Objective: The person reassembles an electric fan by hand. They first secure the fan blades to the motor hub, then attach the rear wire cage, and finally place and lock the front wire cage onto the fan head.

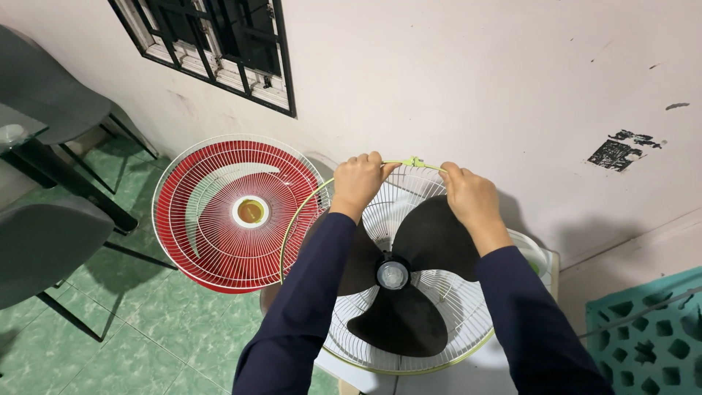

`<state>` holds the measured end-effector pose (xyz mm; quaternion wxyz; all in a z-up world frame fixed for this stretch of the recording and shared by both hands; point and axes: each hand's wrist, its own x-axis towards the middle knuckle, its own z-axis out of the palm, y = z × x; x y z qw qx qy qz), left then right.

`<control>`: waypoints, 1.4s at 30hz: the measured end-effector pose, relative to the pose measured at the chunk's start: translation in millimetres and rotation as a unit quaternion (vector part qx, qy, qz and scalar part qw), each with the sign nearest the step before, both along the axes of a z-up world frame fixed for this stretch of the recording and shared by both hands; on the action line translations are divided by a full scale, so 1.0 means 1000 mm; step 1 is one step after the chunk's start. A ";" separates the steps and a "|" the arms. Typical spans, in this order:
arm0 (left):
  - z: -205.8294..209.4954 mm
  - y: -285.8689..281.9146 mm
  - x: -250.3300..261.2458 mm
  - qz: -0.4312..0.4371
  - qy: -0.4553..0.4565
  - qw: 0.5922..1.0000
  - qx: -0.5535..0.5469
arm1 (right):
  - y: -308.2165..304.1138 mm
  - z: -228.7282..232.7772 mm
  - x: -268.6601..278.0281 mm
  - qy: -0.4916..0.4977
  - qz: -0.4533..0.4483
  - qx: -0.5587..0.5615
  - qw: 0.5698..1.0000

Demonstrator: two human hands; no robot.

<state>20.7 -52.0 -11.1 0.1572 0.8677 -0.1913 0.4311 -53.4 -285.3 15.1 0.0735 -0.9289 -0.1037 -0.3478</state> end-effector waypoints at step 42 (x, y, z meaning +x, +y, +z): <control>0.000 0.119 -0.049 -0.124 0.080 0.988 0.037 | -0.065 -0.043 -0.116 0.097 -0.051 0.349 0.931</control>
